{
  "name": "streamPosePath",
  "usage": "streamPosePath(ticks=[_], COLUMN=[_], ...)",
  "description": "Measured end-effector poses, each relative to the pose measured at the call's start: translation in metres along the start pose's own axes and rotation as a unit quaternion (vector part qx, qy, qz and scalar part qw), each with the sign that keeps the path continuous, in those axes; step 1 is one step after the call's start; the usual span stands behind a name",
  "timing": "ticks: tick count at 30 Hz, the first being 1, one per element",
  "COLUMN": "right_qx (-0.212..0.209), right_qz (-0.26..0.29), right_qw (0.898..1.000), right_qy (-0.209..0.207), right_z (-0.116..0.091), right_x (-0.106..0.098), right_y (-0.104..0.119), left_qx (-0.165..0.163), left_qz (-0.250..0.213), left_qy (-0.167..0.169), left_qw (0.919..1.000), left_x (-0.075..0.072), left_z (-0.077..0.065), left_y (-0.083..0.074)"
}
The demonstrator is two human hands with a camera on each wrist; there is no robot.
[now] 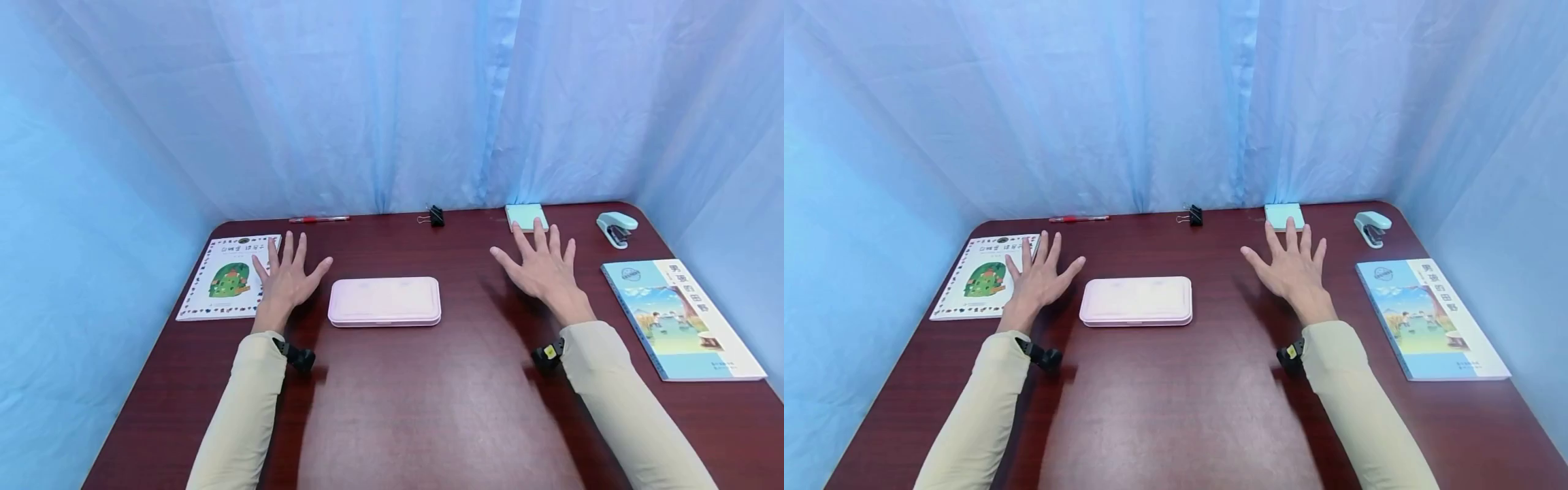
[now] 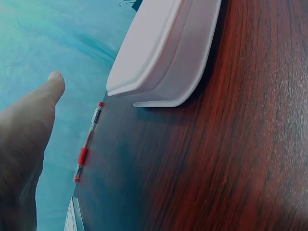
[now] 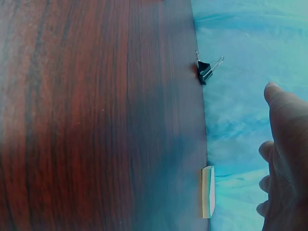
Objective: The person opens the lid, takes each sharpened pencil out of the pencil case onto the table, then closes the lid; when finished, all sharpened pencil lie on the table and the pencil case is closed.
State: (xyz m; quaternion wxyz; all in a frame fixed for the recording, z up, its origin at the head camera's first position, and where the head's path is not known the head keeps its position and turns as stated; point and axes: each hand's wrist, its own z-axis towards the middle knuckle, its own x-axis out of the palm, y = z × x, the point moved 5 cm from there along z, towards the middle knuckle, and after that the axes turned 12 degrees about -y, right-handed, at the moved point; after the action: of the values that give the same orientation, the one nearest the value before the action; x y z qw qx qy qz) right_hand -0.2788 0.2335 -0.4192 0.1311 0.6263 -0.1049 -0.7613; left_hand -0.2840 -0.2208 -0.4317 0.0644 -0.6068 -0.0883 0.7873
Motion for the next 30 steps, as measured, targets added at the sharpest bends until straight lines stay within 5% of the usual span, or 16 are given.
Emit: streamPosePath(ticks=[8,12,21,30], right_qx=[-0.016,-0.054,-0.128,-0.182], right_qz=[0.005,0.062,0.191,0.232], right_qw=[1.000,0.995,0.971,0.956], right_qy=[-0.016,-0.048,-0.070,0.001], right_z=[0.004,0.007,-0.002,-0.026], right_x=[0.000,0.000,0.014,0.047], right_y=[0.006,0.015,0.055,0.104], left_qx=[0.001,-0.004,-0.019,-0.004], left_qz=[-0.029,-0.087,-0.226,-0.304], left_qy=[-0.005,-0.010,-0.006,0.065], left_qw=[0.9996,0.9961,0.9739,0.9503], left_x=[-0.004,-0.008,-0.009,0.010], left_z=[0.000,-0.001,-0.012,-0.037], left_y=[0.008,0.009,0.005,-0.016])
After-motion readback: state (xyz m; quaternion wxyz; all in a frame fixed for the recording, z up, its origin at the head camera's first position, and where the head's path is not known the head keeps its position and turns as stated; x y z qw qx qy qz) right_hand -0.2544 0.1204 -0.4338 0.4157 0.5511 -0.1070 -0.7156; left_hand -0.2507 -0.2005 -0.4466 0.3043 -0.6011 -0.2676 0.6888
